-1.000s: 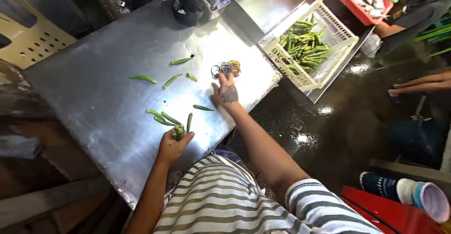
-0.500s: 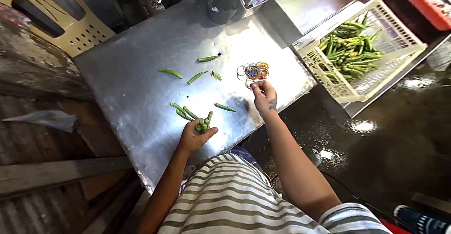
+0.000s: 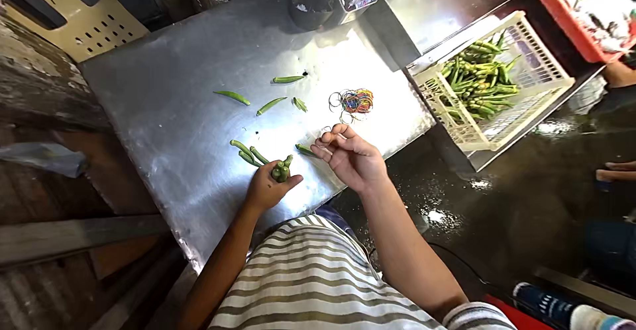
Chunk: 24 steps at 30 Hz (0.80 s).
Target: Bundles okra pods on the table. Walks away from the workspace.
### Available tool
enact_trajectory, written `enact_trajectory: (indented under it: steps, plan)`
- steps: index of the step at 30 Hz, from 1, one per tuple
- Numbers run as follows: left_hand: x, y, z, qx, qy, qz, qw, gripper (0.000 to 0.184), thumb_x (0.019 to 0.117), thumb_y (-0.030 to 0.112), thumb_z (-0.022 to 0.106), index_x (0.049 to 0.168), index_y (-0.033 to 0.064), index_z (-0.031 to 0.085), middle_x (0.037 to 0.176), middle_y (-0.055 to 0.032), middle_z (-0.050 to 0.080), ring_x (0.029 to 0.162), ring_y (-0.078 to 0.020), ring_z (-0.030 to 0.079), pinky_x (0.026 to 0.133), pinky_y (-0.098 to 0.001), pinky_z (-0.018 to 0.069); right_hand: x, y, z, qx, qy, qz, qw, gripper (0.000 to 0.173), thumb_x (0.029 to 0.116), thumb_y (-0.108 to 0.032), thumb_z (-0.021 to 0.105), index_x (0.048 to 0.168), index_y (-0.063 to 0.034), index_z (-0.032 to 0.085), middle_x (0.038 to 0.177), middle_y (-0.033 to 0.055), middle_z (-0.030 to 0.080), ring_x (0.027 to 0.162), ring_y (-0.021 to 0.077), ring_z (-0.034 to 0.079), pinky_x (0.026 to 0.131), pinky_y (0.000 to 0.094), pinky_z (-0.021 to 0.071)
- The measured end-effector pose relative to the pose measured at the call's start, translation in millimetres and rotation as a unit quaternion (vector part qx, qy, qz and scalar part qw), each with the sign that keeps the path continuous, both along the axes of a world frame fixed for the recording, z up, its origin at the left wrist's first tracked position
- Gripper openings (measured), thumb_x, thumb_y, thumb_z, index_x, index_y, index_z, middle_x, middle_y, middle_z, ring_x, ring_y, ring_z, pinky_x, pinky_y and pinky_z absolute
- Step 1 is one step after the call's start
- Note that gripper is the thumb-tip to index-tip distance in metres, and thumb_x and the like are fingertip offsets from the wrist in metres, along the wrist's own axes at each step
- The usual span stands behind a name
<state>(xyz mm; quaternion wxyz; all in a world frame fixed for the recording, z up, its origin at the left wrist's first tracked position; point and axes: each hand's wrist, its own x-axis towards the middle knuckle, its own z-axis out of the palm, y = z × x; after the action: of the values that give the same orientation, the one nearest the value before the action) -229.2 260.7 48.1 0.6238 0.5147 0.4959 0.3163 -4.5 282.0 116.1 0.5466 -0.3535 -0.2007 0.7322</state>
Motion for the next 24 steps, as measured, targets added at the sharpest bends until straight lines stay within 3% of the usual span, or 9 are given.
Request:
enact_trajectory:
  steps: [3,5,7,11,15,17,19,21,24]
  plan:
    - [-0.2,-1.7,-0.1,-0.101,-0.019,0.046,0.994,0.025,0.085,0.026,0.083,0.081,0.0108,0.064,0.063,0.0024,0.058,0.05,-0.0073,0.054,0.049,-0.0232,0.0496,1.2,1.2,17.2,0.028,0.022,0.005,0.999,0.028,0.0987,-0.011,0.039,0.106,-0.0199,0.065,0.104,0.0076,0.071,0.104,0.0275,0.069,0.104,0.056,0.0508]
    - [0.2,-2.6,-1.6,-0.153,-0.014,0.076,0.985,0.027,0.0867,0.026,0.082,0.082,0.0086,0.063,0.058,-0.0009,0.056,0.044,-0.0113,0.053,0.045,-0.0263,0.0488,1.5,3.2,25.2,0.057,0.034,-0.016,0.998,0.031,0.0977,0.0,0.04,0.104,-0.0205,0.062,0.101,0.0057,0.07,0.089,0.0229,0.071,0.089,0.052,0.0595]
    - [1.0,-3.0,-3.2,-0.166,-0.01,0.087,0.982,0.027,0.0872,0.027,0.082,0.083,0.0086,0.063,0.057,-0.0017,0.055,0.043,-0.0125,0.053,0.043,-0.0271,0.0487,-0.5,3.3,25.6,0.098,0.007,-0.011,0.995,0.019,0.0977,0.0,0.059,0.101,-0.0186,0.063,0.108,0.0093,0.071,0.074,0.0199,0.072,0.07,0.0414,0.065]
    - [1.0,0.1,-2.7,-0.106,0.05,0.054,0.992,0.028,0.0847,0.035,0.082,0.083,0.0126,0.065,0.063,0.0023,0.059,0.048,-0.0087,0.054,0.048,-0.0267,0.0497,-11.7,-5.1,3.0,0.162,-0.169,0.059,0.97,0.028,0.0822,-0.02,0.086,0.105,-0.0094,0.074,0.115,0.0164,0.074,0.098,0.0316,0.075,0.085,0.0504,0.0645]
    - [-3.0,3.4,5.6,-0.04,0.154,-0.002,0.987,0.031,0.0838,0.042,0.079,0.088,0.013,0.068,0.072,0.003,0.062,0.065,-0.0084,0.059,0.064,-0.0328,0.0518,-20.8,0.9,-10.9,0.318,-0.438,0.18,0.821,0.075,0.0803,-0.049,0.082,0.133,0.0002,0.062,0.14,0.0135,0.062,0.135,0.0243,0.056,0.111,0.0431,0.0524]
    - [-3.6,3.9,20.9,-0.041,0.236,-0.074,0.968,0.038,0.0866,0.045,0.076,0.099,0.0096,0.07,0.084,-0.0047,0.068,0.08,-0.0168,0.066,0.077,-0.0421,0.0551,-28.0,5.3,-8.7,0.342,-0.553,0.252,0.716,0.082,0.0742,-0.057,0.081,0.139,-0.011,0.061,0.143,0.0053,0.06,0.138,0.0192,0.051,0.114,0.0466,0.0475]
    - [-0.3,9.1,40.1,-0.043,0.315,-0.165,0.934,0.046,0.0914,0.047,0.072,0.114,0.0069,0.07,0.1,-0.0127,0.071,0.097,-0.0268,0.069,0.089,-0.05,0.0551,-34.8,8.8,-2.6,0.298,-0.632,0.356,0.621,0.078,0.0725,-0.064,0.077,0.14,-0.0278,0.06,0.136,-0.0046,0.063,0.13,0.0161,0.056,0.108,0.0643,0.0406]
    - [1.4,10.5,51.4,-0.031,0.354,-0.211,0.911,0.042,0.0886,0.041,0.074,0.114,0.0074,0.07,0.102,-0.0133,0.072,0.1,-0.0294,0.069,0.088,-0.0524,0.0548,-36.9,12.9,2.6,0.239,-0.634,0.436,0.592,0.065,0.0761,-0.062,0.078,0.128,-0.025,0.063,0.113,-0.003,0.071,0.112,0.018,0.065,0.106,0.0698,0.0362]
    - [-10.0,2.4,46.6,-0.014,0.182,-0.109,0.977,0.028,0.0789,0.026,0.081,0.099,0.0085,0.071,0.084,-0.0031,0.07,0.077,-0.0142,0.068,0.072,-0.0356,0.057,-21.9,12.8,3.8,0.257,-0.534,0.423,0.685,0.052,0.08,-0.047,0.083,0.107,-0.0081,0.06,0.085,-0.0011,0.068,0.083,0.01,0.066,0.087,0.0379,0.0541]
